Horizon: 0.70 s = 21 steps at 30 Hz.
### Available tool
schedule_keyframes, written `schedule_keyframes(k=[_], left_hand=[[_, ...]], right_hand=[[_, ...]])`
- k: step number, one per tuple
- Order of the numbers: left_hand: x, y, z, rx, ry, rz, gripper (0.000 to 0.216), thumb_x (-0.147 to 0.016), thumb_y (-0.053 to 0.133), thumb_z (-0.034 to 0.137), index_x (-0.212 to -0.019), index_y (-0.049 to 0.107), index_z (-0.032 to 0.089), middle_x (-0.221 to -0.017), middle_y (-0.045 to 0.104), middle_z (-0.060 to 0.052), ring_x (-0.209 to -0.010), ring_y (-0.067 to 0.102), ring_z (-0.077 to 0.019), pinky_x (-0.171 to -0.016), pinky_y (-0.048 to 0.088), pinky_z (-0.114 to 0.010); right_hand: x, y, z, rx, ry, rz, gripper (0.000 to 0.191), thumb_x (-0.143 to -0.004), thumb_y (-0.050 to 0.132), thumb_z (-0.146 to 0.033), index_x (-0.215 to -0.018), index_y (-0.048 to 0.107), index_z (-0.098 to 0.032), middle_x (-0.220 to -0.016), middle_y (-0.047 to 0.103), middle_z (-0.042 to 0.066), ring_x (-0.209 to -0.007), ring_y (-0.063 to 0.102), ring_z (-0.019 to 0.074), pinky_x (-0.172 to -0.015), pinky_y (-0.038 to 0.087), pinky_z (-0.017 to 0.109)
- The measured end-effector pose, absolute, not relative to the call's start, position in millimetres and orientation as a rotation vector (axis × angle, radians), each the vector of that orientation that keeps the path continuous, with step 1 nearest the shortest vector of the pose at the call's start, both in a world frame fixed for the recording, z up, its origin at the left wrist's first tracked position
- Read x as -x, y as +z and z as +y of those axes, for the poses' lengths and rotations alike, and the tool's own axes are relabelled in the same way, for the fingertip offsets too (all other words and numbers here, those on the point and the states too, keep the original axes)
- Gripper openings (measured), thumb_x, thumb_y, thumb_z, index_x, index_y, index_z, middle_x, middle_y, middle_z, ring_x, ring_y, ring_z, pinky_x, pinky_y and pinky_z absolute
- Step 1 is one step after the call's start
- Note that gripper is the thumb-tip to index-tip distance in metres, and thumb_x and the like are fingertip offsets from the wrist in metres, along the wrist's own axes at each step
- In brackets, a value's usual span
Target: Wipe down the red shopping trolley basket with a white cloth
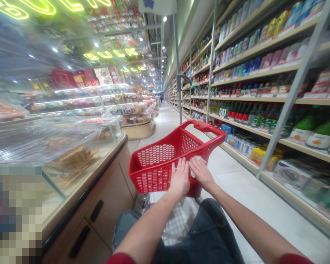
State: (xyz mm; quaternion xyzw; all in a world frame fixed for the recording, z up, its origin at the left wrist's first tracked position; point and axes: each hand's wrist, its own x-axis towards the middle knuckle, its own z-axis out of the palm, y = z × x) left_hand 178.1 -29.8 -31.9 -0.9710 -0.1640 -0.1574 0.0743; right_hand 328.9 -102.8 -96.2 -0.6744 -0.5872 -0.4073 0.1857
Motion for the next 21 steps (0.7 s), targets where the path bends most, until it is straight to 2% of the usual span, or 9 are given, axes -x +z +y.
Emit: schedule_keyframes(k=[2, 7, 9, 13, 16, 19, 21], left_hand=[[-174, -32, -27, 2.945, -0.424, -0.512, 0.066, -0.078, 0.035, 0.022, -0.139, 0.015, 0.007, -0.147, 0.010, -0.011, -0.135, 0.001, -0.0231, -0.109, 0.010, -0.049], [-158, -25, -4, 2.988, -0.411, -0.673, 0.070, -0.076, 0.036, 0.026, -0.139, 0.015, 0.006, -0.147, 0.006, -0.012, -0.135, 0.001, -0.0240, -0.109, 0.009, -0.048], [-147, -24, 12, 2.982, -0.401, -0.796, 0.071, -0.074, 0.037, 0.025, -0.139, 0.015, 0.005, -0.147, 0.006, -0.012, -0.135, 0.002, -0.0240, -0.109, 0.009, -0.048], [-120, -32, 49, 2.920, -0.298, -1.104, 0.074, -0.069, 0.039, 0.020, -0.138, 0.018, 0.007, -0.147, 0.013, -0.012, -0.135, 0.010, -0.0236, -0.108, 0.011, -0.048], [-99, -43, 74, 2.852, -0.187, -1.284, 0.076, -0.065, 0.041, 0.016, -0.138, 0.020, 0.009, -0.146, 0.017, -0.011, -0.134, 0.013, -0.0240, -0.107, 0.013, -0.050], [-81, -47, 89, 2.810, -0.177, -1.345, 0.077, -0.064, 0.042, 0.015, -0.138, 0.021, 0.009, -0.146, 0.019, -0.010, -0.134, 0.014, -0.0233, -0.107, 0.013, -0.049], [-71, -47, 94, 2.786, -0.191, -1.402, 0.076, -0.064, 0.041, 0.013, -0.138, 0.021, 0.009, -0.145, 0.021, -0.010, -0.134, 0.016, -0.0223, -0.107, 0.014, -0.048]], right_hand=[[-329, -91, -107, 1.830, -1.184, -1.688, 0.041, -0.081, 0.035, -0.009, -0.116, 0.055, -0.014, -0.125, 0.052, 0.010, -0.128, 0.030, 0.0229, -0.097, 0.036, 0.044], [-354, -30, -115, 1.816, -1.297, -1.400, 0.050, -0.079, 0.034, -0.007, -0.125, 0.047, -0.020, -0.133, 0.043, 0.007, -0.130, 0.026, 0.0227, -0.103, 0.028, 0.047], [-368, -18, -114, 1.826, -1.321, -1.305, 0.052, -0.079, 0.035, -0.007, -0.128, 0.044, -0.021, -0.134, 0.043, 0.007, -0.129, 0.029, 0.0240, -0.102, 0.029, 0.047], [-381, -45, -113, 1.782, -1.307, -1.381, 0.057, -0.076, 0.034, -0.006, -0.131, 0.039, -0.020, -0.130, 0.047, 0.009, -0.125, 0.036, 0.0230, -0.098, 0.037, 0.043], [-370, -65, -117, 1.724, -1.317, -1.557, 0.059, -0.073, 0.034, -0.004, -0.129, 0.042, -0.022, -0.125, 0.052, 0.007, -0.123, 0.039, 0.0214, -0.093, 0.042, 0.040], [-359, -45, -120, 1.706, -1.302, -1.580, 0.061, -0.072, 0.033, -0.002, -0.128, 0.043, -0.022, -0.128, 0.049, 0.006, -0.124, 0.037, 0.0199, -0.095, 0.041, 0.038], [-360, -19, -119, 1.748, -1.318, -1.452, 0.058, -0.073, 0.033, -0.003, -0.127, 0.044, -0.021, -0.132, 0.045, 0.007, -0.127, 0.032, 0.0218, -0.100, 0.035, 0.042]])
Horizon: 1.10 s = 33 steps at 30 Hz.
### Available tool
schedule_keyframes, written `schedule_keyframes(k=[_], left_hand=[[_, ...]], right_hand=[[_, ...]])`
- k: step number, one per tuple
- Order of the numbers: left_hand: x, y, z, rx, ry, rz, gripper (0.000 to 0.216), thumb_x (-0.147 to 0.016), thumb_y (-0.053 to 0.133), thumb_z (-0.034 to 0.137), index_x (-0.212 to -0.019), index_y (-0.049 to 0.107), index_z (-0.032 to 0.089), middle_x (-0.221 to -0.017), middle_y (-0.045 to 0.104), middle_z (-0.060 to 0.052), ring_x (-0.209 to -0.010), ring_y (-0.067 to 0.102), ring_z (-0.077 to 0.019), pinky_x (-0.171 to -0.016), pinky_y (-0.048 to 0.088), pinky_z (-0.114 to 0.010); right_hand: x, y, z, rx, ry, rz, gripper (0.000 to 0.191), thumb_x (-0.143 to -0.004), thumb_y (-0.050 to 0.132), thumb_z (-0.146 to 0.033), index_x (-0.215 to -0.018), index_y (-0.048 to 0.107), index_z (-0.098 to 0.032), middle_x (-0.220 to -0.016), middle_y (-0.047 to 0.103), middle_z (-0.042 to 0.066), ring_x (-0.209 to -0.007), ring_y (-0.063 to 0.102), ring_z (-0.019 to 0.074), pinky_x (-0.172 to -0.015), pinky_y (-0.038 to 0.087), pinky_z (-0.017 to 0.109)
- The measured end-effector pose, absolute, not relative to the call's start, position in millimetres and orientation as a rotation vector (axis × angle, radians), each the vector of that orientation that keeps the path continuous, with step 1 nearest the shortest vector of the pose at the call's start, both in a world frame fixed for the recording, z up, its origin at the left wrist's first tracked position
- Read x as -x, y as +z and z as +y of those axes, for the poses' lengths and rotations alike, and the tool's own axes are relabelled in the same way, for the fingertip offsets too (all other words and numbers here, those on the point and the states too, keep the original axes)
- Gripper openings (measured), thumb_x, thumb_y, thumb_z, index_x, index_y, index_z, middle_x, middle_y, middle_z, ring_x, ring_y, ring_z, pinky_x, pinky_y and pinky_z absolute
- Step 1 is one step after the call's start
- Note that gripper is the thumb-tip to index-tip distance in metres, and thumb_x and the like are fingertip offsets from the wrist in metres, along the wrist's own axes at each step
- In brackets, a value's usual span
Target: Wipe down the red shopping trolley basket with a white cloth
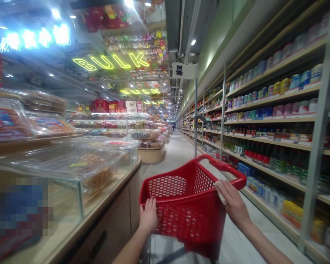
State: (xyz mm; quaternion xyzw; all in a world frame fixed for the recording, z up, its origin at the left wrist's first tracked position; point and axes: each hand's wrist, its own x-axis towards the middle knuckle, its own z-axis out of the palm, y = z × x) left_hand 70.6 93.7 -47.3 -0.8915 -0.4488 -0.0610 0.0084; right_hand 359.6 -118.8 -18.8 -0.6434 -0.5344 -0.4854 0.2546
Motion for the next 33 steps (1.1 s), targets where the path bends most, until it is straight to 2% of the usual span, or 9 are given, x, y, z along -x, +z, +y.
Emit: schedule_keyframes(k=[2, 5, 11, 16, 20, 24, 27, 33], left_hand=[[-62, -47, 95, 2.770, -0.204, -1.434, 0.076, -0.064, 0.040, 0.011, -0.138, 0.021, 0.010, -0.145, 0.021, -0.010, -0.134, 0.017, -0.0215, -0.107, 0.015, -0.048], [-51, -49, 92, 2.786, -0.211, -1.397, 0.078, -0.063, 0.040, 0.010, -0.138, 0.020, 0.012, -0.145, 0.021, -0.008, -0.134, 0.015, -0.0211, -0.107, 0.014, -0.048], [-46, -54, 72, 2.798, -0.283, -1.350, 0.079, -0.065, 0.044, 0.019, -0.139, 0.019, 0.013, -0.145, 0.023, -0.010, -0.133, 0.018, -0.0238, -0.106, 0.013, -0.049], [-57, -56, 53, 2.815, -0.333, -1.274, 0.078, -0.065, 0.046, 0.024, -0.138, 0.021, 0.011, -0.142, 0.030, -0.012, -0.129, 0.024, -0.0269, -0.105, 0.014, -0.049], [-75, -58, 35, 2.865, -0.370, -1.227, 0.077, -0.065, 0.047, 0.023, -0.137, 0.022, 0.011, -0.139, 0.034, -0.014, -0.127, 0.028, -0.0273, -0.105, 0.015, -0.049], [-91, -59, 22, 2.989, -0.366, -1.103, 0.075, -0.068, 0.047, 0.027, -0.137, 0.022, 0.011, -0.143, 0.027, -0.013, -0.131, 0.023, -0.0250, -0.107, 0.014, -0.045], [-92, -58, 30, 3.092, -0.300, -0.968, 0.077, -0.068, 0.047, 0.029, -0.137, 0.019, 0.011, -0.144, 0.026, -0.011, -0.132, 0.021, -0.0216, -0.108, 0.013, -0.042], [-89, -60, 50, 3.024, -0.147, -0.862, 0.067, -0.070, 0.043, 0.021, -0.134, 0.026, 0.010, -0.142, 0.029, -0.012, -0.133, 0.017, -0.0237, -0.107, 0.007, -0.050]], right_hand=[[-368, -1, -114, 1.831, -1.359, -1.298, 0.049, -0.076, 0.036, -0.007, -0.122, 0.050, -0.020, -0.133, 0.043, 0.010, -0.128, 0.030, 0.0260, -0.099, 0.033, 0.048], [-384, -6, -103, 1.986, -1.319, -1.273, 0.040, -0.079, 0.037, -0.012, -0.113, 0.057, -0.020, -0.133, 0.043, 0.012, -0.126, 0.031, 0.0291, -0.091, 0.040, 0.049], [-399, -33, -89, 2.153, -1.159, -1.308, 0.042, -0.081, 0.033, -0.012, -0.117, 0.054, -0.019, -0.137, 0.037, 0.012, -0.129, 0.022, 0.0301, -0.088, 0.040, 0.050], [-380, -27, -61, 2.209, -0.944, -1.517, 0.039, -0.080, 0.038, -0.012, -0.114, 0.056, -0.017, -0.128, 0.048, 0.014, -0.123, 0.035, 0.0288, -0.090, 0.039, 0.048], [-322, -56, -25, 2.092, -0.765, -1.718, 0.045, -0.076, 0.038, -0.005, -0.116, 0.055, -0.016, -0.128, 0.048, 0.012, -0.123, 0.036, 0.0248, -0.094, 0.037, 0.043], [-282, -83, -9, 1.976, -0.648, -1.739, 0.048, -0.076, 0.038, -0.005, -0.120, 0.052, -0.015, -0.129, 0.047, 0.013, -0.126, 0.033, 0.0236, -0.097, 0.035, 0.044], [-288, -85, -15, 1.932, -0.610, -1.747, 0.047, -0.076, 0.037, -0.005, -0.120, 0.052, -0.013, -0.128, 0.048, 0.013, -0.126, 0.032, 0.0239, -0.098, 0.034, 0.045], [-293, -86, -31, 1.958, -0.585, -1.680, 0.045, -0.076, 0.038, -0.007, -0.118, 0.053, -0.013, -0.127, 0.048, 0.014, -0.125, 0.033, 0.0253, -0.096, 0.036, 0.045]])
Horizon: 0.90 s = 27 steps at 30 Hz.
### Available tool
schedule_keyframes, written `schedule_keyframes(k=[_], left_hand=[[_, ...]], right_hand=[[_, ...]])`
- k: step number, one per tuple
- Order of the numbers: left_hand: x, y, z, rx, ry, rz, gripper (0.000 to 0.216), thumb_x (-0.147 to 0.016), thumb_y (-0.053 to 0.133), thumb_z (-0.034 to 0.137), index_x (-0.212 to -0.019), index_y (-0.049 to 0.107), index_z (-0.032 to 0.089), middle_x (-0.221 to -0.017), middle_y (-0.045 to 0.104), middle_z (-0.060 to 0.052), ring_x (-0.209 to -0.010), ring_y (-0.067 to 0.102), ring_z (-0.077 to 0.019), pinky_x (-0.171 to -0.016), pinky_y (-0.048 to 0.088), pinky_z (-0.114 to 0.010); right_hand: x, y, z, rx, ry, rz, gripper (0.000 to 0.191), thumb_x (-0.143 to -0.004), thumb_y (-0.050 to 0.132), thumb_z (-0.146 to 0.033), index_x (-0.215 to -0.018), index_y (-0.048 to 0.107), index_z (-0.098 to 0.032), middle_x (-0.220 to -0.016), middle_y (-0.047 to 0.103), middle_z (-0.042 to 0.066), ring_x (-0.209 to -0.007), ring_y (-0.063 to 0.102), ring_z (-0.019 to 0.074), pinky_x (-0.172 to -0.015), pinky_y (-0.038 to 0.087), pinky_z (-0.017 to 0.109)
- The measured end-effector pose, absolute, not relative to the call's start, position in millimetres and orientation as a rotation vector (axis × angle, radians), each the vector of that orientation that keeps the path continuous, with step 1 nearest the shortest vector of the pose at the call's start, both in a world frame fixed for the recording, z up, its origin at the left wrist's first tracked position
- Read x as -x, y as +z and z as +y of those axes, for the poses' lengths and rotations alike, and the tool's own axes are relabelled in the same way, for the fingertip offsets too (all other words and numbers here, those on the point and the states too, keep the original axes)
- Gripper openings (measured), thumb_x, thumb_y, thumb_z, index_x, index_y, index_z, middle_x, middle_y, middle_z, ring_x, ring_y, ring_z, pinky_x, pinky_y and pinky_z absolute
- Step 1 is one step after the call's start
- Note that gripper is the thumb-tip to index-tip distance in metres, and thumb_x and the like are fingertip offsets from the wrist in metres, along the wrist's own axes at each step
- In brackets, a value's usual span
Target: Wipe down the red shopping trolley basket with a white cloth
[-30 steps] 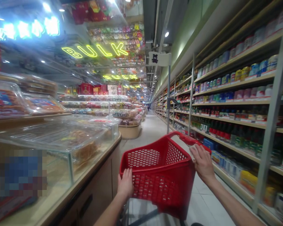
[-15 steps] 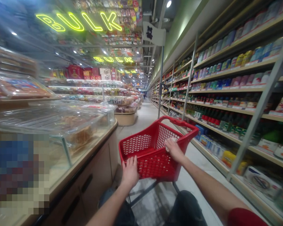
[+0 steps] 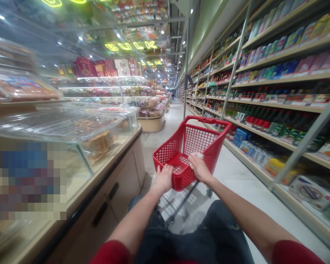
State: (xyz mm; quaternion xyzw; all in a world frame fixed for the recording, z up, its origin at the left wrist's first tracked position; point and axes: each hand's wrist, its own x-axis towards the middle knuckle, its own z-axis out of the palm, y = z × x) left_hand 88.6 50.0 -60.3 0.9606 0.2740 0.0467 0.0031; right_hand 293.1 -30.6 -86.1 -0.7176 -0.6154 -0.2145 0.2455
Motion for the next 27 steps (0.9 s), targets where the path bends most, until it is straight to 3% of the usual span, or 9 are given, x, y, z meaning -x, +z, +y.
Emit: schedule_keyframes(k=[4, 7, 13, 19, 23, 27], left_hand=[[-103, -60, 32, -3.022, 0.194, 0.860, 0.060, -0.076, 0.039, 0.021, -0.133, 0.027, 0.010, -0.140, 0.032, -0.014, -0.132, 0.020, -0.0256, -0.106, 0.011, -0.050], [-106, -55, 35, -3.055, 0.235, 0.790, 0.052, -0.077, 0.039, 0.022, -0.129, 0.035, 0.014, -0.133, 0.042, -0.011, -0.127, 0.029, -0.0229, -0.106, 0.013, -0.046], [-102, -47, 66, -3.053, 0.187, 0.887, 0.048, -0.075, 0.040, 0.013, -0.123, 0.041, 0.014, -0.132, 0.042, -0.012, -0.128, 0.027, -0.0237, -0.106, 0.012, -0.047], [-117, -50, 47, -3.049, 0.165, 0.835, 0.048, -0.077, 0.039, 0.018, -0.125, 0.040, 0.015, -0.131, 0.044, -0.012, -0.126, 0.030, -0.0243, -0.106, 0.014, -0.047], [-117, -54, 47, -3.020, 0.115, 0.868, 0.067, -0.070, 0.044, 0.014, -0.134, 0.025, 0.008, -0.143, 0.026, -0.016, -0.133, 0.018, -0.0253, -0.107, 0.015, -0.046], [-116, -62, 54, -3.014, 0.034, 0.841, 0.079, -0.065, 0.046, 0.010, -0.138, 0.014, 0.006, -0.147, 0.010, -0.013, -0.135, 0.006, -0.0227, -0.108, 0.015, -0.041]], right_hand=[[-246, -101, -44, 1.927, -0.577, -1.757, 0.046, -0.076, 0.039, -0.008, -0.121, 0.051, -0.013, -0.127, 0.049, 0.013, -0.125, 0.034, 0.0251, -0.098, 0.034, 0.043], [-227, -110, -57, 1.961, -0.629, -1.752, 0.046, -0.077, 0.039, -0.009, -0.121, 0.051, -0.013, -0.127, 0.049, 0.013, -0.124, 0.036, 0.0268, -0.097, 0.035, 0.044], [-256, -117, -66, 1.978, -0.734, -1.663, 0.044, -0.077, 0.038, -0.008, -0.118, 0.053, -0.012, -0.123, 0.052, 0.014, -0.123, 0.037, 0.0256, -0.096, 0.036, 0.043], [-297, -119, -79, 2.034, -0.686, -1.587, 0.045, -0.076, 0.036, -0.006, -0.118, 0.052, -0.011, -0.126, 0.050, 0.013, -0.127, 0.031, 0.0242, -0.099, 0.034, 0.044], [-309, -122, -85, 2.088, -0.695, -1.463, 0.043, -0.077, 0.038, -0.009, -0.118, 0.053, -0.008, -0.127, 0.048, 0.016, -0.128, 0.028, 0.0262, -0.100, 0.033, 0.046], [-275, -134, -55, 1.943, -0.742, -1.460, 0.045, -0.080, 0.036, -0.010, -0.123, 0.049, -0.012, -0.128, 0.048, 0.014, -0.129, 0.028, 0.0233, -0.101, 0.032, 0.045]])
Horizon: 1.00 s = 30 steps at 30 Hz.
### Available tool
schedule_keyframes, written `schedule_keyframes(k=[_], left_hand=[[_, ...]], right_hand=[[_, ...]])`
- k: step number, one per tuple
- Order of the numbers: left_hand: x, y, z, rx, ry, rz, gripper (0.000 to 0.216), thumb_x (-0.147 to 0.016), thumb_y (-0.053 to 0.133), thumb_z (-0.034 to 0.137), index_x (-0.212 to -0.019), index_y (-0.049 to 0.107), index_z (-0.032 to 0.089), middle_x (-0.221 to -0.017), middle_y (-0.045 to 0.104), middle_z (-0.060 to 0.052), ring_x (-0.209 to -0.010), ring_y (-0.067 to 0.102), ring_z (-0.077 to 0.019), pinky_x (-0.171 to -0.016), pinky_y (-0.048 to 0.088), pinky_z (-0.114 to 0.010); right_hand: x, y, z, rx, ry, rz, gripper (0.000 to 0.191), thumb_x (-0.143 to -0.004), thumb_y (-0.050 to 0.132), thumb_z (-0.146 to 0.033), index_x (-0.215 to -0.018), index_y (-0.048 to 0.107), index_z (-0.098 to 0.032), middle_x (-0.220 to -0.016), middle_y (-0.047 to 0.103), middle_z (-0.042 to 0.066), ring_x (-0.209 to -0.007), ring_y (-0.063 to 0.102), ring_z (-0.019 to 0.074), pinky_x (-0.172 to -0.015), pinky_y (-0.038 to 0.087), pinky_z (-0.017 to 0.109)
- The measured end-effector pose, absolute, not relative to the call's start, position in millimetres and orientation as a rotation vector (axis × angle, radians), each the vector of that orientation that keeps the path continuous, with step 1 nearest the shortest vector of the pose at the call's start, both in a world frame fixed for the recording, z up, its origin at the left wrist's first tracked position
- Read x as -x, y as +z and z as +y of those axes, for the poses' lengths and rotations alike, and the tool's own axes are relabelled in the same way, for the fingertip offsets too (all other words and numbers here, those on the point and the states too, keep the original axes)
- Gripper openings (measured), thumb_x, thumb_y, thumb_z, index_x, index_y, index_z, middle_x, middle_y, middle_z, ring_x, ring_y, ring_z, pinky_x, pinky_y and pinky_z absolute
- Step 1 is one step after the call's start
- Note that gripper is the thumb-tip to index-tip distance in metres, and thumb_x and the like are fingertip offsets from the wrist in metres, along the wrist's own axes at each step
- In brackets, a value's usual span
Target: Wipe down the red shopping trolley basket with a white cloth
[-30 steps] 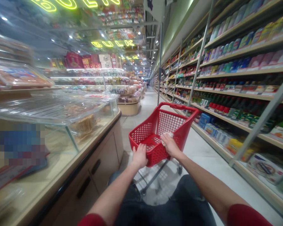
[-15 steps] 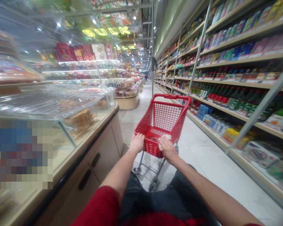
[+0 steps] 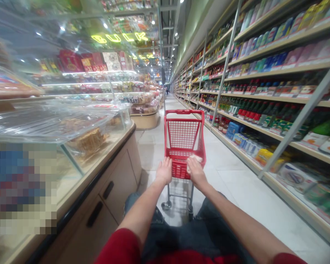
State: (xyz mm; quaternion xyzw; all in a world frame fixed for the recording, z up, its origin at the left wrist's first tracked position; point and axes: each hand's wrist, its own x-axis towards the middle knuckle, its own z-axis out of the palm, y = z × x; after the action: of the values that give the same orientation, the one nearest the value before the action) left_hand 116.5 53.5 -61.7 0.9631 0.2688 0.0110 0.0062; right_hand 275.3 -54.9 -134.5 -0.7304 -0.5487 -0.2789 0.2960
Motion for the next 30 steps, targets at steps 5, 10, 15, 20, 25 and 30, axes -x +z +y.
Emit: schedule_keyframes(k=[5, 10, 15, 20, 25, 30], left_hand=[[-116, -62, 60, -2.998, 0.011, 0.814, 0.076, -0.068, 0.044, 0.011, -0.138, 0.015, 0.008, -0.147, 0.012, -0.012, -0.135, 0.008, -0.0219, -0.108, 0.015, -0.043], [-110, -56, 67, -2.951, -0.006, 0.818, 0.077, -0.068, 0.047, 0.012, -0.138, 0.014, 0.008, -0.147, 0.011, -0.013, -0.135, 0.007, -0.0225, -0.107, 0.018, -0.043], [-106, -55, 70, -2.946, -0.013, 0.829, 0.080, -0.066, 0.049, 0.014, -0.138, 0.014, 0.007, -0.148, 0.009, -0.012, -0.135, 0.006, -0.0236, -0.106, 0.022, -0.042], [-97, -54, 74, -2.969, -0.004, 0.793, 0.080, -0.065, 0.047, 0.012, -0.138, 0.015, 0.011, -0.148, 0.010, -0.009, -0.135, 0.007, -0.0225, -0.106, 0.021, -0.044], [-88, -58, 76, -2.933, 0.065, 0.806, 0.078, -0.066, 0.047, 0.014, -0.137, 0.017, 0.007, -0.148, 0.009, -0.011, -0.135, 0.007, -0.0222, -0.107, 0.019, -0.043], [-82, -65, 73, -2.780, 0.190, 1.068, 0.077, -0.068, 0.047, 0.016, -0.138, 0.014, 0.007, -0.147, 0.009, -0.013, -0.135, 0.009, -0.0219, -0.108, 0.018, -0.043]], right_hand=[[-245, -134, -25, 1.922, -0.703, -1.518, 0.044, -0.081, 0.034, -0.010, -0.122, 0.050, -0.014, -0.132, 0.045, 0.011, -0.129, 0.027, 0.0216, -0.102, 0.031, 0.043], [-277, -119, -52, 2.177, -0.611, -1.350, 0.044, -0.081, 0.034, -0.011, -0.122, 0.050, -0.010, -0.132, 0.044, 0.014, -0.128, 0.028, 0.0261, -0.101, 0.029, 0.045], [-246, -107, -22, 2.209, -0.444, -1.499, 0.048, -0.081, 0.035, -0.010, -0.127, 0.045, -0.012, -0.136, 0.039, 0.013, -0.129, 0.027, 0.0246, -0.103, 0.027, 0.044], [-218, -96, 8, 2.153, -0.322, -1.627, 0.052, -0.081, 0.032, -0.009, -0.132, 0.039, -0.016, -0.136, 0.039, 0.009, -0.128, 0.030, 0.0211, -0.102, 0.029, 0.040], [-239, -98, -16, 2.263, -0.378, -1.504, 0.049, -0.082, 0.033, -0.009, -0.129, 0.042, -0.010, -0.138, 0.036, 0.013, -0.130, 0.025, 0.0238, -0.104, 0.025, 0.041], [-201, -95, 10, 2.193, -0.300, -1.698, 0.050, -0.083, 0.033, -0.011, -0.133, 0.037, -0.014, -0.142, 0.028, 0.009, -0.132, 0.020, 0.0229, -0.105, 0.023, 0.042]])
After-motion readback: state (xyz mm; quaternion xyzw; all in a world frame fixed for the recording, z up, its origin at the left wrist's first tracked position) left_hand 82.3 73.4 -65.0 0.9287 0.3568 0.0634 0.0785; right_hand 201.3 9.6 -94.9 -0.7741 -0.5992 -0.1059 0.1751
